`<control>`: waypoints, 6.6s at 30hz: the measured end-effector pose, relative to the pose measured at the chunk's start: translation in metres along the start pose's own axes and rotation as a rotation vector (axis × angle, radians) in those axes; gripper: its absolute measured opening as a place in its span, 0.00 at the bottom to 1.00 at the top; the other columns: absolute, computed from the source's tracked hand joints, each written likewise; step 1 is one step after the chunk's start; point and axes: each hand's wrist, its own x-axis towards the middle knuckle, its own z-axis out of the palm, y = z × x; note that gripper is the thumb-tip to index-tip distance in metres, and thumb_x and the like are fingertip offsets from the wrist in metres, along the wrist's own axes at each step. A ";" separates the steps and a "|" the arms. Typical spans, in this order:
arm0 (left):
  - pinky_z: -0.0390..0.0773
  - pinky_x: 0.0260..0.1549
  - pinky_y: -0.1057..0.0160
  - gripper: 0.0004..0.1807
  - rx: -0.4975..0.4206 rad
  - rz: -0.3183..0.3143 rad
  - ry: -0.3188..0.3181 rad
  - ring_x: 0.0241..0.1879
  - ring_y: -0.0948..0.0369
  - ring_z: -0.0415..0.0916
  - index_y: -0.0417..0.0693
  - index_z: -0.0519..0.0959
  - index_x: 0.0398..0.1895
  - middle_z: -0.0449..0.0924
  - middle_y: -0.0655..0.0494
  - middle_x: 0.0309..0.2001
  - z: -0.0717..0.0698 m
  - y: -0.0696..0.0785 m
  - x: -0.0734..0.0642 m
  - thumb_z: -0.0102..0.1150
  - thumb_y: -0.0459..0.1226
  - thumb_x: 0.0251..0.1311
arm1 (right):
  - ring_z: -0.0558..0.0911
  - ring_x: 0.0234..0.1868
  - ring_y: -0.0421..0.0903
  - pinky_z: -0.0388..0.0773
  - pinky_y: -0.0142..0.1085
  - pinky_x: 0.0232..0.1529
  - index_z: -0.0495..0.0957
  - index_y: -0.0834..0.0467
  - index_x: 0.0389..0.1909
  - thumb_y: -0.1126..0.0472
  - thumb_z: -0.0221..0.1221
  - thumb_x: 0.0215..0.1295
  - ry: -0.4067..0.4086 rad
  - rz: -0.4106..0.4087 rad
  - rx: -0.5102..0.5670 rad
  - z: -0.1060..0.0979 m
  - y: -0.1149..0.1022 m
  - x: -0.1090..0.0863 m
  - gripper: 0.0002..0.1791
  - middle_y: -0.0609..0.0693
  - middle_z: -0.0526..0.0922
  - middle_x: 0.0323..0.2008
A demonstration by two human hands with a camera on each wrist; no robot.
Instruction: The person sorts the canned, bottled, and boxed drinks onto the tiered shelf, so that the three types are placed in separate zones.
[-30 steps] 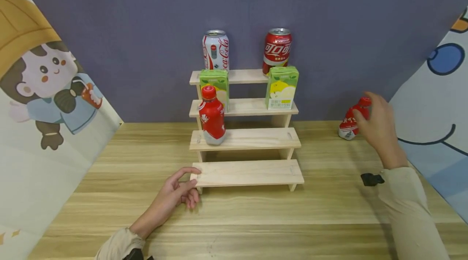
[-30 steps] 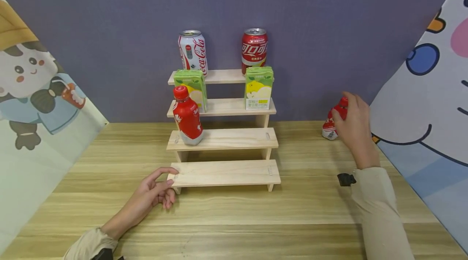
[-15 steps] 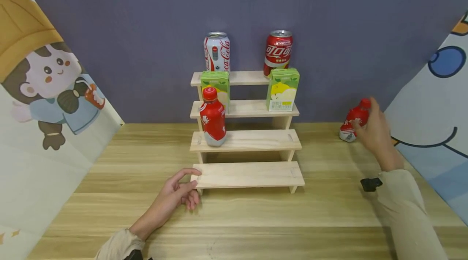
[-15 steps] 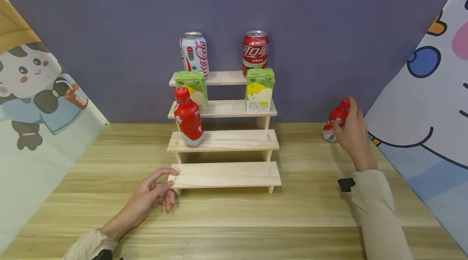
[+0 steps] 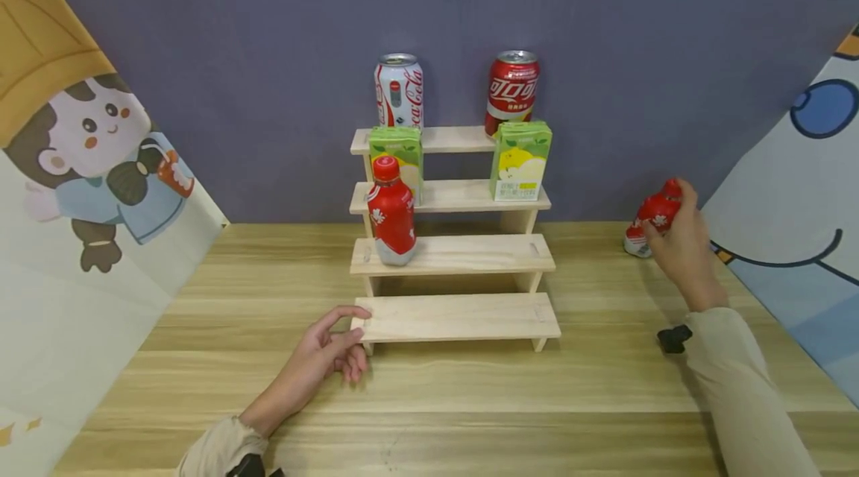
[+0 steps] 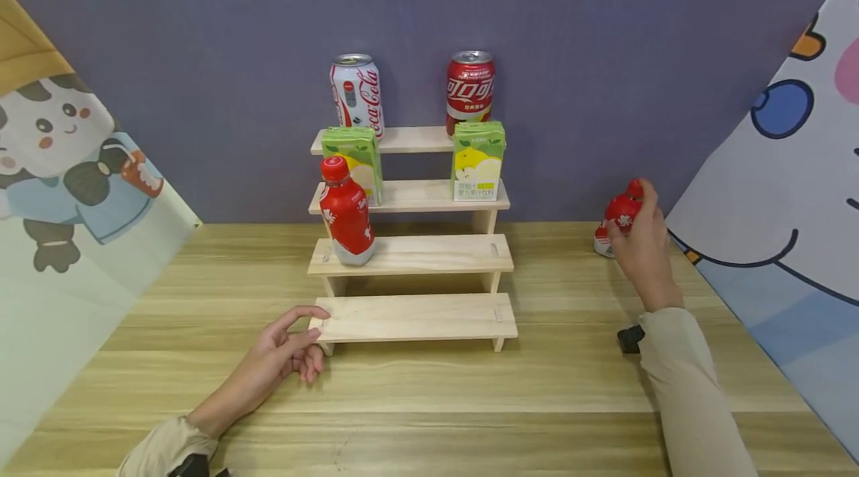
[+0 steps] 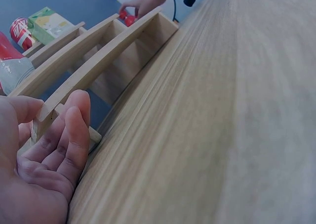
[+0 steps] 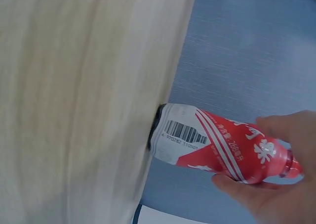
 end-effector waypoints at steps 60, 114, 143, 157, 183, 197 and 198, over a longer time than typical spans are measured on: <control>0.84 0.21 0.59 0.21 0.010 0.016 -0.011 0.21 0.57 0.79 0.40 0.65 0.66 0.83 0.41 0.25 -0.001 0.000 0.000 0.51 0.39 0.75 | 0.81 0.43 0.70 0.60 0.09 0.31 0.54 0.58 0.73 0.61 0.72 0.58 0.047 -0.132 0.092 -0.011 -0.062 -0.001 0.47 0.75 0.75 0.57; 0.83 0.21 0.60 0.22 0.010 0.003 0.000 0.21 0.57 0.79 0.41 0.65 0.66 0.83 0.43 0.25 0.000 0.001 -0.001 0.51 0.40 0.75 | 0.83 0.44 0.56 0.61 0.08 0.47 0.60 0.51 0.76 0.71 0.75 0.48 0.064 -0.514 0.064 -0.040 -0.173 -0.033 0.54 0.61 0.79 0.58; 0.84 0.22 0.59 0.21 0.015 0.019 -0.010 0.22 0.57 0.80 0.39 0.65 0.66 0.83 0.42 0.26 -0.001 0.002 0.001 0.51 0.38 0.74 | 0.82 0.44 0.50 0.82 0.39 0.43 0.61 0.55 0.75 0.70 0.76 0.47 0.021 -0.633 0.179 -0.014 -0.211 -0.049 0.53 0.58 0.80 0.58; 0.84 0.21 0.58 0.21 -0.001 0.009 -0.005 0.21 0.57 0.79 0.38 0.65 0.65 0.83 0.42 0.26 -0.003 0.001 0.001 0.50 0.37 0.75 | 0.82 0.52 0.54 0.84 0.49 0.48 0.56 0.56 0.77 0.68 0.75 0.51 -0.010 -0.624 0.209 0.005 -0.219 -0.046 0.54 0.59 0.75 0.65; 0.83 0.21 0.59 0.21 0.011 0.009 0.008 0.21 0.57 0.79 0.38 0.65 0.65 0.83 0.43 0.26 -0.008 -0.013 0.004 0.50 0.38 0.75 | 0.74 0.64 0.61 0.80 0.56 0.52 0.42 0.55 0.80 0.67 0.71 0.58 -0.062 -0.556 0.139 0.023 -0.211 -0.051 0.57 0.62 0.65 0.71; 0.83 0.21 0.60 0.21 0.007 0.030 0.005 0.22 0.56 0.80 0.37 0.64 0.65 0.84 0.44 0.26 -0.012 -0.023 0.002 0.49 0.37 0.76 | 0.71 0.67 0.60 0.74 0.59 0.59 0.48 0.55 0.79 0.64 0.68 0.62 -0.059 -0.496 0.158 0.019 -0.221 -0.056 0.50 0.59 0.63 0.73; 0.83 0.22 0.60 0.21 0.004 0.029 0.002 0.22 0.56 0.80 0.37 0.64 0.66 0.84 0.44 0.26 -0.011 -0.024 0.004 0.49 0.37 0.76 | 0.70 0.68 0.60 0.73 0.59 0.60 0.50 0.55 0.78 0.64 0.68 0.62 -0.039 -0.499 0.151 0.016 -0.221 -0.056 0.48 0.59 0.63 0.73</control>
